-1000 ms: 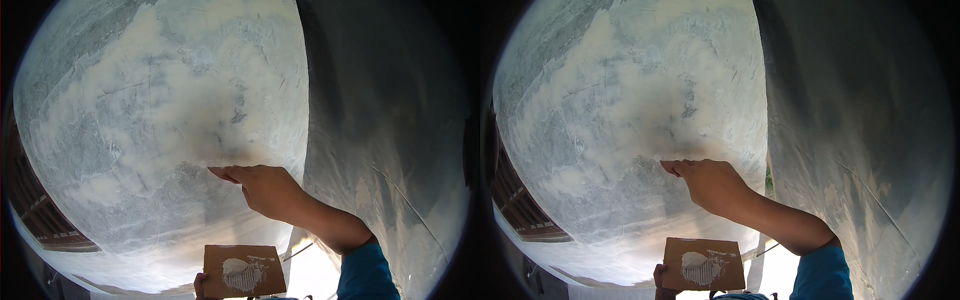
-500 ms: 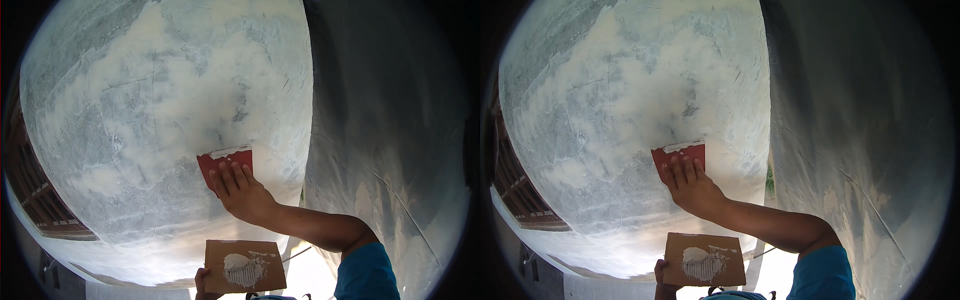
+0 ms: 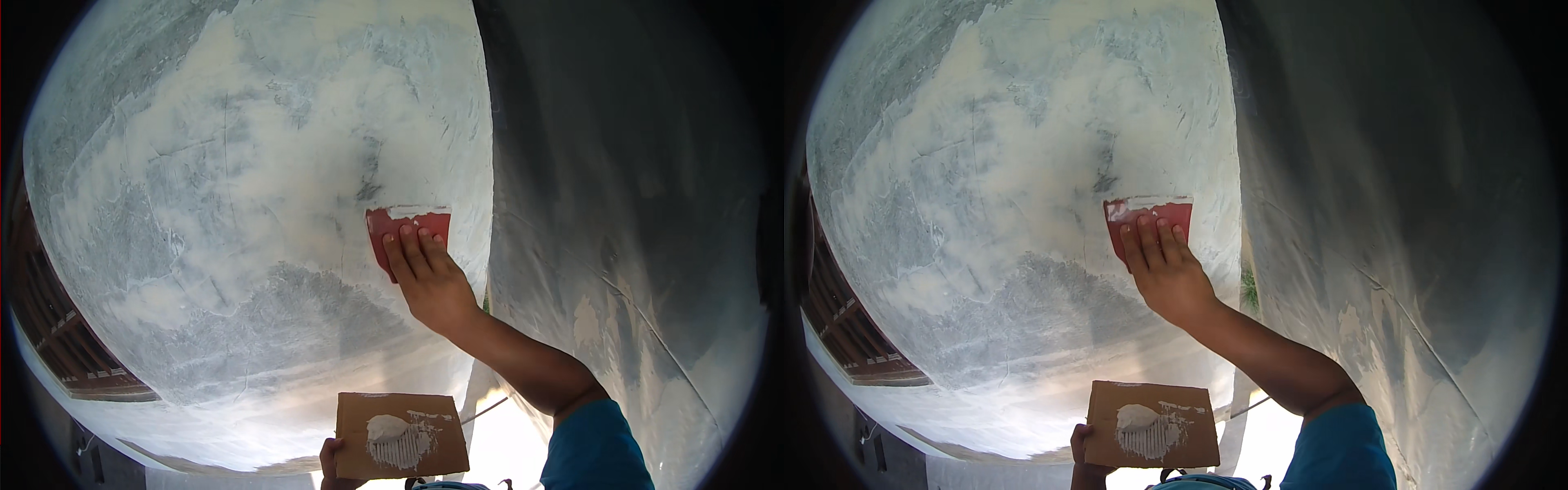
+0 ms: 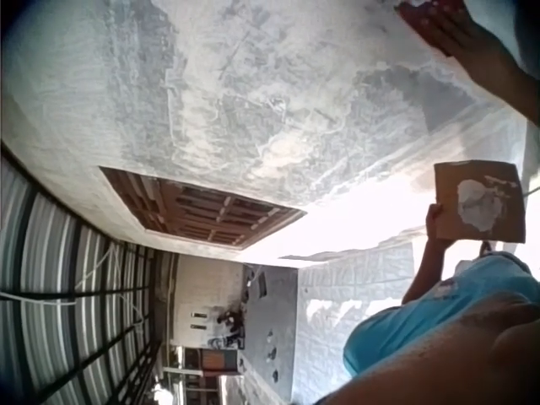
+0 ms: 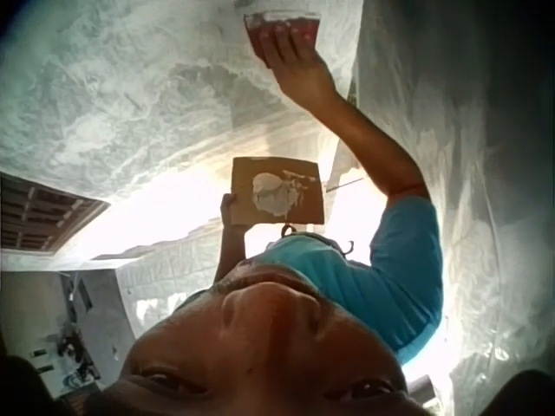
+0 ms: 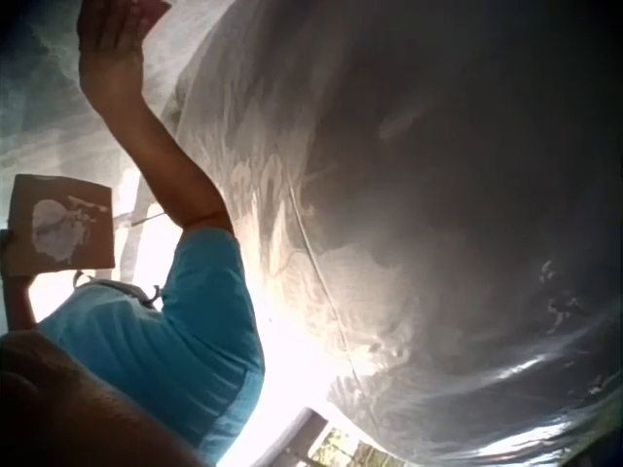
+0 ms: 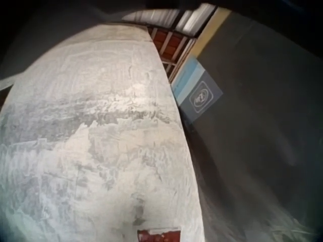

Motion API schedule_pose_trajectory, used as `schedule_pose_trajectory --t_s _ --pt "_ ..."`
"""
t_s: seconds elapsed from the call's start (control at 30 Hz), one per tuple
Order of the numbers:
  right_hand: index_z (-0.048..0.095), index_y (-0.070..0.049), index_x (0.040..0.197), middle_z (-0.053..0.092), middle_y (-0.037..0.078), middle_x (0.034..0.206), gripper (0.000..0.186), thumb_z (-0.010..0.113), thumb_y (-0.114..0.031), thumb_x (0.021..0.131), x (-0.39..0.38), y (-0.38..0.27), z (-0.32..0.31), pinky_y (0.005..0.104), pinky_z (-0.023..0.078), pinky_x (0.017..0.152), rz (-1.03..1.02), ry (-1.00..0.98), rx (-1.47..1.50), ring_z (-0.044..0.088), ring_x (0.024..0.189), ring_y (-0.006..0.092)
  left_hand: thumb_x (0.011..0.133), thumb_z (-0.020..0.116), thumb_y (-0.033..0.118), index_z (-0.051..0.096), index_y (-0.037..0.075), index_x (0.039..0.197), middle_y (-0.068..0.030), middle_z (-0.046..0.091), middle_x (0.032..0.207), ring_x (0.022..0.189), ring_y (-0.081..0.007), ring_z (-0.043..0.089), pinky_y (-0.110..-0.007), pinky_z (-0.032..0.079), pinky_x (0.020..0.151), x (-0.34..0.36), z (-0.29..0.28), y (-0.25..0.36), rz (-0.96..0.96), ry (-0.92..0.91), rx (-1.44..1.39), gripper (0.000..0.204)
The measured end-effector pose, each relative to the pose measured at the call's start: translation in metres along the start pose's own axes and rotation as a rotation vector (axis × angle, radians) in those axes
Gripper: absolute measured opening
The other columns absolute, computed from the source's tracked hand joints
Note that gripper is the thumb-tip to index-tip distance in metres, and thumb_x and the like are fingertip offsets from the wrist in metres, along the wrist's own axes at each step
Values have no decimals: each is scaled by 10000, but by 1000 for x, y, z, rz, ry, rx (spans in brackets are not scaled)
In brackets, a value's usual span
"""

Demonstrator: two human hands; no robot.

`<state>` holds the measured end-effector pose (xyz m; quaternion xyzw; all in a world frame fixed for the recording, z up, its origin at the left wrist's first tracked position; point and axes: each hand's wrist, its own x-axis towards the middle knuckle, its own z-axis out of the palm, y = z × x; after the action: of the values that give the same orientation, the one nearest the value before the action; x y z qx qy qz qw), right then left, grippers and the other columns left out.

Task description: Apply wall putty to an exterior wall using a scraper.

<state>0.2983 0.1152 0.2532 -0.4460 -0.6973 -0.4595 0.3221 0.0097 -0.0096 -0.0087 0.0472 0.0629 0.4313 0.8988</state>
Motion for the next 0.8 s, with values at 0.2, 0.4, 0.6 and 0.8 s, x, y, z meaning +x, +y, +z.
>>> schedule_pose_trajectory --t_s 0.2,0.4,0.6,0.8 --pt "626 -59 1244 688 135 1198 431 624 33 823 21 28 -66 374 569 919 201 33 449 663 1113 296 867 498 378 423 -26 1422 -233 595 1297 1112 -398 632 -514 551 910 -5 17 3 -30 -57 18 690" --pt "578 -38 1329 622 221 1298 464 616 -69 867 92 65 -41 404 562 926 239 254 22 635 1153 369 863 499 382 423 -31 1420 -233 588 1305 1140 -395 618 -529 516 963 0 -5 -5 -41 47 70 698" --pt "505 -3 1392 605 272 1270 498 575 -198 939 -23 -69 -1 434 565 919 -135 -85 76 638 1095 431 860 497 381 402 -26 1438 -230 578 1321 1148 -401 611 -533 508 976 -7 2 -11 -7 22 9 714" --pt "585 -80 1314 685 113 1201 497 637 38 834 17 -21 -72 368 580 872 71 -184 613 680 1071 277 855 508 372 393 -33 1440 -255 567 1322 1143 -408 612 -538 521 957 -9 20 -4 69 -28 21 721"
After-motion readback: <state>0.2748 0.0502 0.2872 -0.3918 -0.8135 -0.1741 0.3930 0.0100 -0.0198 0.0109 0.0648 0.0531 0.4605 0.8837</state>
